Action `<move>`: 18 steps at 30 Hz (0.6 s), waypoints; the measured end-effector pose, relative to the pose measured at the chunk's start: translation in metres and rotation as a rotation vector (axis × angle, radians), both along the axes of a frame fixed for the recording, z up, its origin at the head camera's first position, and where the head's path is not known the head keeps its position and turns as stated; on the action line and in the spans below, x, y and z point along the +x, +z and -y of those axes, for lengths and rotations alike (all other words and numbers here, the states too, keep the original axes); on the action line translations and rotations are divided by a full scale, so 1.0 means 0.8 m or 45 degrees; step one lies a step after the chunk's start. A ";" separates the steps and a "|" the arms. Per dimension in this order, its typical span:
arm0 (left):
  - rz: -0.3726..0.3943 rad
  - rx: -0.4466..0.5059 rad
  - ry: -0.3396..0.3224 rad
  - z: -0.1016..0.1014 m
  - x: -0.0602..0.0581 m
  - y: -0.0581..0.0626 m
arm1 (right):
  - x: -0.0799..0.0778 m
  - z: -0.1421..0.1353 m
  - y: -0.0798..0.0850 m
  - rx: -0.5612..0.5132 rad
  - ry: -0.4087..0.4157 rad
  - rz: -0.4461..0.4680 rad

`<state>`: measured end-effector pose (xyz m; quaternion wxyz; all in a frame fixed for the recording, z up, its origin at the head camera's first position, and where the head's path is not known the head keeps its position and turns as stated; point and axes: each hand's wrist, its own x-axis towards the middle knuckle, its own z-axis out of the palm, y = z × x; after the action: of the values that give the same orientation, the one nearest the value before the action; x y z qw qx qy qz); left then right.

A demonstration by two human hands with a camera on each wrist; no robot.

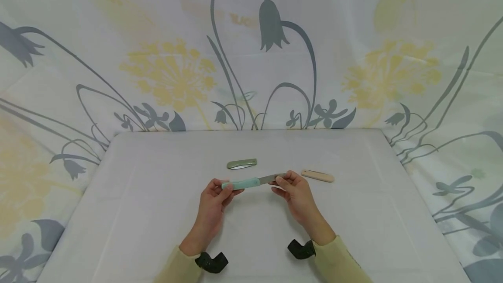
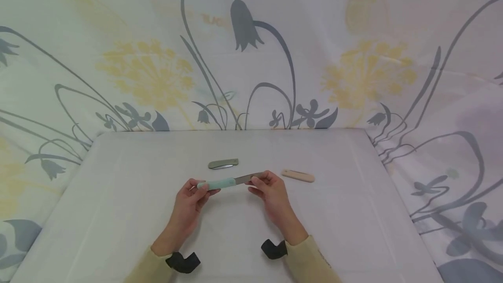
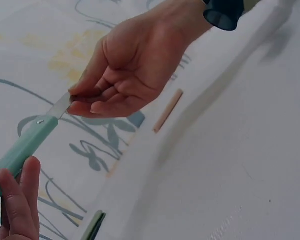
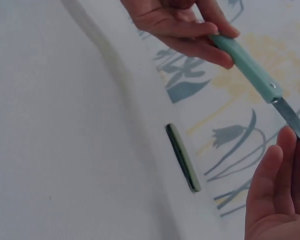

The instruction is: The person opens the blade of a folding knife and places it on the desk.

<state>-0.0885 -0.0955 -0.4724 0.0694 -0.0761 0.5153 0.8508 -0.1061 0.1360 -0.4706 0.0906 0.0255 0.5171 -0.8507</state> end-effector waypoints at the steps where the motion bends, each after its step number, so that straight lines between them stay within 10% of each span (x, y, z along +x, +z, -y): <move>1: -0.005 -0.010 -0.011 0.001 0.000 0.000 | -0.001 -0.001 0.000 0.014 -0.005 -0.002; 18: -0.045 -0.363 -0.144 0.020 -0.010 0.001 | -0.006 -0.019 -0.001 0.255 -0.127 0.006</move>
<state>-0.0968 -0.1113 -0.4719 0.0967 -0.0409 0.6354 0.7651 -0.1108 0.1512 -0.4715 0.0466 0.0621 0.5975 -0.7981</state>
